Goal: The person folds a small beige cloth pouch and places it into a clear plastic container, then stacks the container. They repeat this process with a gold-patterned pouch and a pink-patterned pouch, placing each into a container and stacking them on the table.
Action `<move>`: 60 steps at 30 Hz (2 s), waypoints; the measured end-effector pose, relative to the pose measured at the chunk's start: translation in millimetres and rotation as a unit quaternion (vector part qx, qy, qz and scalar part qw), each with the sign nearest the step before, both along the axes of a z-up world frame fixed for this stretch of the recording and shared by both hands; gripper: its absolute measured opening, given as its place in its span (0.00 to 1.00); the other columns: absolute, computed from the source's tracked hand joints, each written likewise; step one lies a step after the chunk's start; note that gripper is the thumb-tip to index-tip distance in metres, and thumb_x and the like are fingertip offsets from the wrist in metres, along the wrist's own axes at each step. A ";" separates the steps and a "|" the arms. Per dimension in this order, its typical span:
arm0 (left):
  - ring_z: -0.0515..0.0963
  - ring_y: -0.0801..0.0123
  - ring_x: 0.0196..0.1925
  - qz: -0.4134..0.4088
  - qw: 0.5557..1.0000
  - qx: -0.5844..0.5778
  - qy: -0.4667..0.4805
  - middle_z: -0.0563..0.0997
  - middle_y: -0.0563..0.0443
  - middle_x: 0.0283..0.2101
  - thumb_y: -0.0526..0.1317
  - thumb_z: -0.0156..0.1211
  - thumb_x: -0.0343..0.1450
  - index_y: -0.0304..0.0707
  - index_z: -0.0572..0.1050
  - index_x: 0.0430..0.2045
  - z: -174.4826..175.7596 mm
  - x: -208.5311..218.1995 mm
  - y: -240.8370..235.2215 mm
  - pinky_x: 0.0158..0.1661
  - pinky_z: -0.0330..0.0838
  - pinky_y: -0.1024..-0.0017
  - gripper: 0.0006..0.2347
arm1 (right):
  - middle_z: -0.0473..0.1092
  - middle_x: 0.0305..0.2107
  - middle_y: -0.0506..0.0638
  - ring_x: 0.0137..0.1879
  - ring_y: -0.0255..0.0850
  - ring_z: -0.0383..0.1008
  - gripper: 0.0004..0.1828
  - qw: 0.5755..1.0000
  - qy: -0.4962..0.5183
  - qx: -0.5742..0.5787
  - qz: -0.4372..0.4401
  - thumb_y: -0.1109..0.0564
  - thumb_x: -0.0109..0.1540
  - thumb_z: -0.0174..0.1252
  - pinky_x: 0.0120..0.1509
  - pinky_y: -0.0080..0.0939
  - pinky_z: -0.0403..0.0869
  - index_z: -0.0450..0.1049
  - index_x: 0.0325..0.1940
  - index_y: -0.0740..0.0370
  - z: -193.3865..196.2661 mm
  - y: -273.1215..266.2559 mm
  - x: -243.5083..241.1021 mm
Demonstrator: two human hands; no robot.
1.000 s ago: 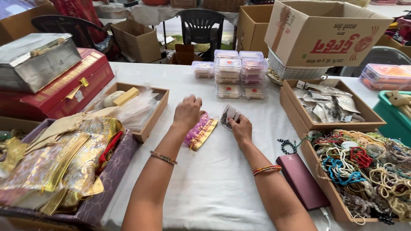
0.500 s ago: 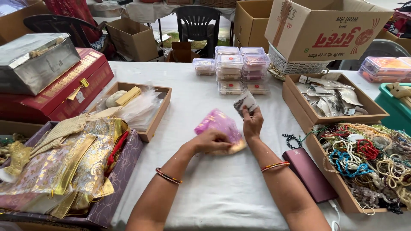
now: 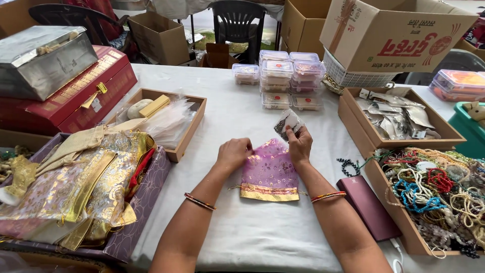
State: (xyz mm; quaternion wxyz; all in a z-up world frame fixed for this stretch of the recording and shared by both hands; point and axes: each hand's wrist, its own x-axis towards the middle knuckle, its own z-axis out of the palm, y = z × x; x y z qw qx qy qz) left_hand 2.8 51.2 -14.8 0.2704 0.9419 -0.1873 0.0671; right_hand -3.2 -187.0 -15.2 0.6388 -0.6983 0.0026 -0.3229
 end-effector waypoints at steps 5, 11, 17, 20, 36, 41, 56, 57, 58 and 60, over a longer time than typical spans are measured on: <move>0.85 0.55 0.28 0.152 0.960 0.042 -0.230 0.84 0.46 0.27 0.38 0.57 0.73 0.43 0.77 0.30 11.7 2.0 19.0 0.29 0.78 0.60 0.04 | 0.79 0.38 0.49 0.42 0.33 0.76 0.14 1.000 0.016 -0.011 -0.012 0.54 0.67 0.61 0.47 0.33 0.76 0.77 0.51 0.66 5.0 7.5 -5.6; 0.86 0.59 0.35 0.289 0.901 0.133 -0.294 0.84 0.46 0.34 0.36 0.59 0.70 0.42 0.79 0.30 25.2 1.0 53.8 0.29 0.81 0.65 0.02 | 0.78 0.38 0.49 0.42 0.31 0.76 0.11 0.999 -0.011 0.002 0.036 0.57 0.67 0.60 0.47 0.32 0.76 0.74 0.52 0.66 0.1 11.9 -5.5; 0.83 0.62 0.44 -0.002 0.945 -0.109 -0.309 0.82 0.48 0.44 0.36 0.63 0.70 0.42 0.80 0.42 55.7 -28.9 28.3 0.43 0.82 0.66 0.08 | 0.75 0.43 0.49 0.46 0.31 0.75 0.18 0.989 -0.048 0.107 0.093 0.61 0.66 0.62 0.49 0.31 0.75 0.65 0.58 0.65 -0.5 5.4 -1.5; 0.85 0.65 0.40 -0.112 0.990 -0.075 -0.043 0.84 0.52 0.39 0.45 0.70 0.67 0.43 0.81 0.38 74.2 -48.1 7.5 0.41 0.79 0.68 0.11 | 0.75 0.42 0.49 0.43 0.31 0.75 0.23 0.993 -0.011 0.108 0.036 0.61 0.63 0.63 0.44 0.30 0.74 0.63 0.60 0.61 10.4 5.8 -5.6; 0.86 0.68 0.35 -0.008 0.967 -0.253 0.039 0.87 0.49 0.35 0.42 0.66 0.69 0.38 0.83 0.36 18.3 -12.1 5.5 0.40 0.80 0.68 0.08 | 0.77 0.34 0.55 0.35 0.36 0.79 0.16 0.920 0.219 0.112 0.304 0.63 0.63 0.61 0.37 0.34 0.79 0.74 0.55 0.70 28.1 15.5 -23.6; 0.87 0.61 0.37 0.012 0.961 -0.259 -0.092 0.86 0.46 0.35 0.40 0.65 0.67 0.37 0.81 0.34 12.5 -15.1 1.3 0.40 0.80 0.65 0.08 | 0.75 0.30 0.53 0.32 0.37 0.77 0.09 0.964 0.206 0.134 0.106 0.66 0.61 0.60 0.32 0.37 0.76 0.72 0.45 0.65 34.0 22.7 -26.3; 0.80 0.56 0.52 -0.070 0.982 0.011 -0.175 0.75 0.50 0.54 0.32 0.59 0.71 0.39 0.76 0.50 45.5 -41.4 -1.5 0.44 0.78 0.59 0.13 | 0.75 0.28 0.49 0.30 0.32 0.74 0.07 0.928 0.083 0.234 0.279 0.67 0.60 0.59 0.34 0.31 0.74 0.75 0.42 0.64 41.1 10.1 -27.8; 0.80 0.55 0.52 -0.066 0.987 0.022 -0.147 0.73 0.50 0.56 0.30 0.59 0.69 0.39 0.74 0.54 49.8 -40.3 1.2 0.45 0.78 0.59 0.17 | 0.75 0.28 0.49 0.30 0.32 0.75 0.07 0.933 0.093 0.221 0.267 0.66 0.59 0.59 0.33 0.31 0.75 0.75 0.41 0.64 41.3 10.9 -28.1; 0.79 0.55 0.52 -0.062 0.990 0.033 -0.119 0.72 0.50 0.59 0.28 0.60 0.68 0.38 0.72 0.57 54.2 -39.2 3.9 0.45 0.78 0.60 0.21 | 0.75 0.28 0.49 0.30 0.33 0.76 0.06 0.938 0.102 0.209 0.256 0.66 0.59 0.59 0.33 0.32 0.76 0.75 0.40 0.63 41.6 11.7 -28.4; 0.78 0.56 0.55 -0.086 0.994 -0.007 -0.061 0.72 0.50 0.58 0.29 0.64 0.64 0.39 0.73 0.55 60.6 -36.9 11.8 0.51 0.76 0.62 0.23 | 0.75 0.27 0.49 0.30 0.33 0.75 0.05 0.948 0.120 0.169 0.242 0.65 0.59 0.59 0.32 0.32 0.75 0.75 0.40 0.64 33.0 9.6 -23.6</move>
